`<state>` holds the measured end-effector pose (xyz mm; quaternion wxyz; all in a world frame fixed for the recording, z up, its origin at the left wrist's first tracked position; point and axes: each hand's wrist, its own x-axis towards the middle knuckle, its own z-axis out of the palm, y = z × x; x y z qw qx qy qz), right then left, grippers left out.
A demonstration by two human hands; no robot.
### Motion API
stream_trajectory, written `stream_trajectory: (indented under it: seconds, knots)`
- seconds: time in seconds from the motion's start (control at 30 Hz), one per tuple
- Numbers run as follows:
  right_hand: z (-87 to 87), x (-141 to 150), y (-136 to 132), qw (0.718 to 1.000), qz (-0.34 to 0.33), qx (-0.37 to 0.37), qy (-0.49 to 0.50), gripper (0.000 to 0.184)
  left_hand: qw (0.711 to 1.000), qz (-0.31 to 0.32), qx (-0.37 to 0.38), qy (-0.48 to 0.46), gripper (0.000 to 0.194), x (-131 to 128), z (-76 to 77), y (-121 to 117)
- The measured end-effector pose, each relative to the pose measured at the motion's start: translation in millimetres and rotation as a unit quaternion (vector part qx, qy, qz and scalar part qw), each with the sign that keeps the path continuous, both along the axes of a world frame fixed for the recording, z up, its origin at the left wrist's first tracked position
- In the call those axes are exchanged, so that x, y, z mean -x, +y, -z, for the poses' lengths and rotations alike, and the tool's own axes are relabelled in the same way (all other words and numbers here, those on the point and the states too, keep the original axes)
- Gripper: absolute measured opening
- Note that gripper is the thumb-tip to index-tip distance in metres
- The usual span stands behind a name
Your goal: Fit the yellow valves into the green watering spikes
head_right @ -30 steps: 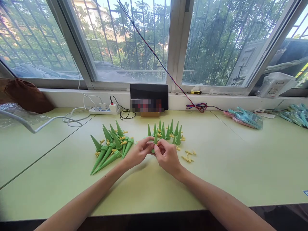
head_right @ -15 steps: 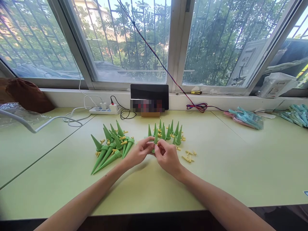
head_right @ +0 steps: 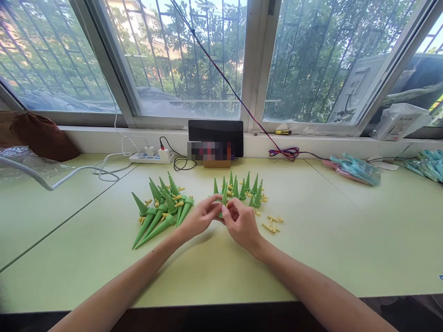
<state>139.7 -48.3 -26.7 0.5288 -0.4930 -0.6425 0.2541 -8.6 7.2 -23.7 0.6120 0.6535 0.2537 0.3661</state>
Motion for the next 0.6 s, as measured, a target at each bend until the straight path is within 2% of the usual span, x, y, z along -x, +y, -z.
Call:
stream_trajectory:
  seconds: [0.1,0.17,0.23,0.33,0.43,0.5,0.6]
  knots:
    - [-1.0,-0.1,-0.8,0.999,0.035,-0.011,0.027,0.022,0.999,-0.034,-0.021,-0.011,0.035,2.2,-9.8,1.9]
    - [1.9,1.0,-3.0,0.996,0.067,-0.048,0.036,0.021,0.997,-0.060,-0.042,-0.028,0.035,6.1,-17.5,4.0]
    - [8.3,4.9,-7.1,0.992,0.071,-0.102,0.003,0.012,0.993,-0.087,-0.062,-0.048,0.035,11.5,-24.3,6.2]
    - [18.7,15.9,-16.4,0.978,-0.053,-0.142,-0.144,0.004,0.992,-0.091,-0.052,-0.068,0.035,20.0,-31.9,8.9]
    - [20.6,28.7,-23.7,0.909,-0.181,-0.213,-0.310,0.016,0.994,-0.065,-0.028,-0.088,0.034,25.7,-36.3,11.8]
    - [16.9,35.9,-24.9,0.877,-0.228,-0.227,-0.357,0.024,0.993,-0.059,-0.017,-0.101,0.034,27.4,-37.0,13.9]
    - [10.7,46.5,-21.6,0.854,-0.271,-0.231,-0.380,0.033,0.992,-0.072,-0.011,-0.099,0.034,27.4,-34.4,16.8]
